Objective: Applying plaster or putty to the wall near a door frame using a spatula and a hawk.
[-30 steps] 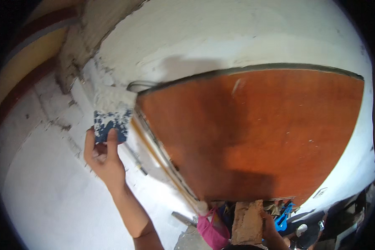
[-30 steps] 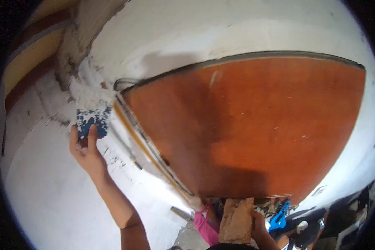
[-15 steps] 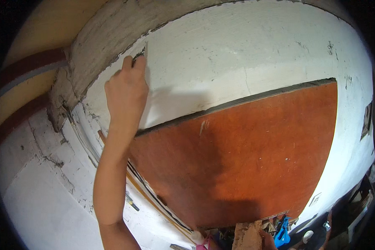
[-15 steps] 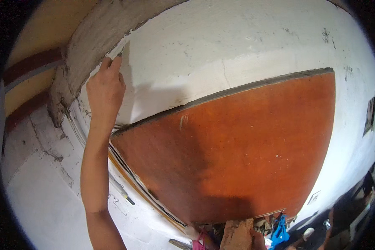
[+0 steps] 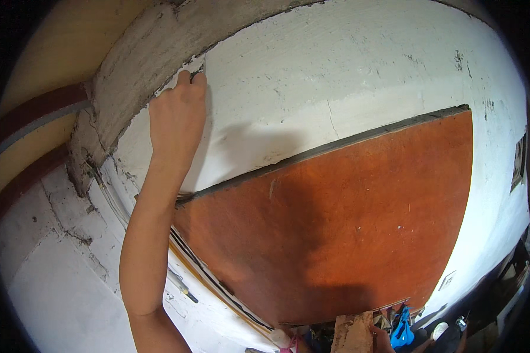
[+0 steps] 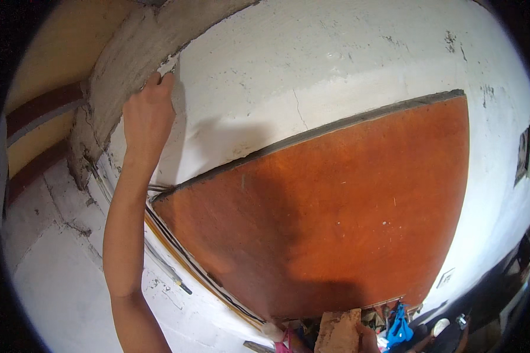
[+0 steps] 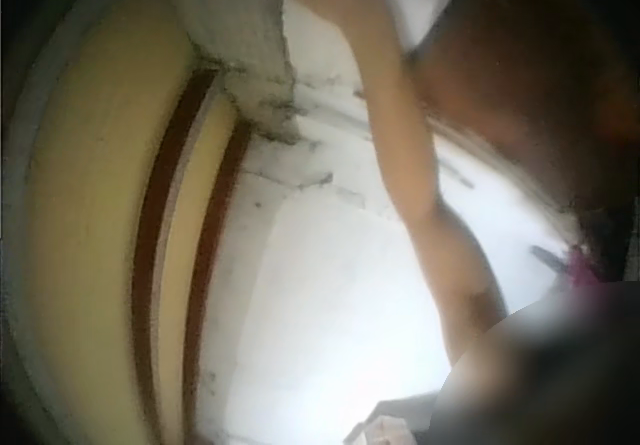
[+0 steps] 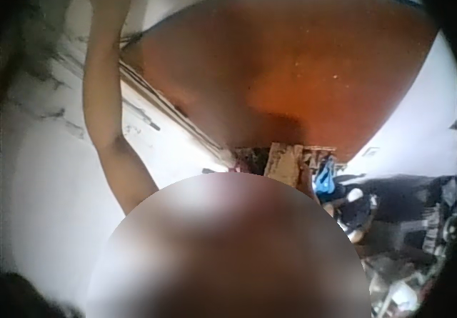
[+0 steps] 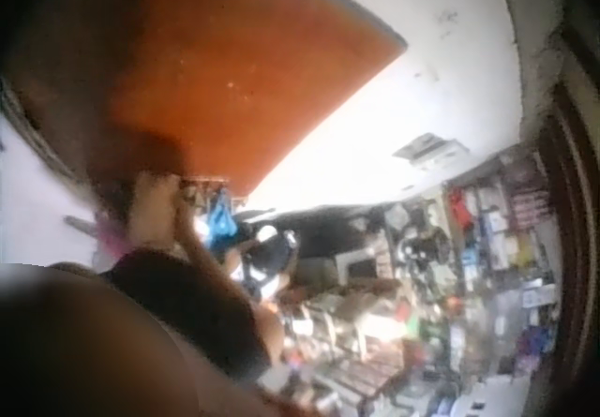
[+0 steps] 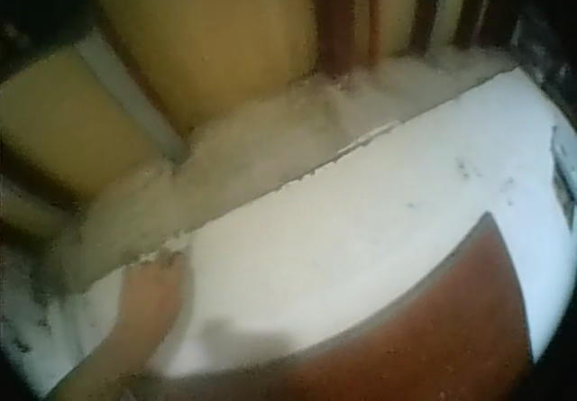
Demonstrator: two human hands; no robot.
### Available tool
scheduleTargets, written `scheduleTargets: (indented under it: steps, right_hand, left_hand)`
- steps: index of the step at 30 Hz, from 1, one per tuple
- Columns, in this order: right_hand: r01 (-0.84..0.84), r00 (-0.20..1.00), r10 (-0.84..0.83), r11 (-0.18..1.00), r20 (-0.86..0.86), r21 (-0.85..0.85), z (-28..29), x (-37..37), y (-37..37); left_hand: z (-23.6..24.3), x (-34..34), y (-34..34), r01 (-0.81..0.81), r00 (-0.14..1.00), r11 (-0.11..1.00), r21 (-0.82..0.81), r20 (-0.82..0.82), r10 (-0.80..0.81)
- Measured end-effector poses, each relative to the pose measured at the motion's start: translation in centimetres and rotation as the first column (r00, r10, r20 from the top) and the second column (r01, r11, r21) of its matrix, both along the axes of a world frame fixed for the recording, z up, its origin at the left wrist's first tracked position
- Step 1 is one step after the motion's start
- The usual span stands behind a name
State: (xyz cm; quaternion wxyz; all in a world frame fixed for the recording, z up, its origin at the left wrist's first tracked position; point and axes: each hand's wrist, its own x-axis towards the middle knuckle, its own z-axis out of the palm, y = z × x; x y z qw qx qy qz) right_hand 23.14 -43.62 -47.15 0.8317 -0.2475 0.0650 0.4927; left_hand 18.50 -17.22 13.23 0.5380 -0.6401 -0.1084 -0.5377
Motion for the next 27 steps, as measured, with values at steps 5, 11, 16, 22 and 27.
scheduleTargets:
  steps: [5,11,16,22,27]
  right_hand:
    - [0.000,1.000,0.000,1.000,-0.020,0.028,-1.2,0.5,-0.2]
    - [0.002,0.996,0.009,0.991,0.083,-0.134,-4.8,1.0,-0.1]
    - [0.111,0.854,0.352,0.595,-0.382,0.796,-5.6,0.5,0.8]
    - [-0.037,0.999,0.032,0.988,-0.030,-0.153,-2.7,0.1,-0.6]
    - [0.063,0.998,-0.063,0.997,-0.005,-0.047,-0.3,-0.2,-0.5]
  left_hand:
    - [0.4,-0.5,-0.2,-0.005,1.000,1.000,-0.008,-0.008,0.005]
    - [0.4,0.0,-0.6,-0.046,0.998,0.999,-0.016,-0.041,0.046]
    - [0.6,0.2,-0.4,-0.049,0.998,0.998,0.027,-0.043,0.050]
    - [0.9,0.2,0.1,-0.093,0.996,0.995,0.027,-0.004,0.094]
    - [-0.7,-2.9,-3.3,-0.003,1.000,1.000,-0.022,-0.007,0.003]
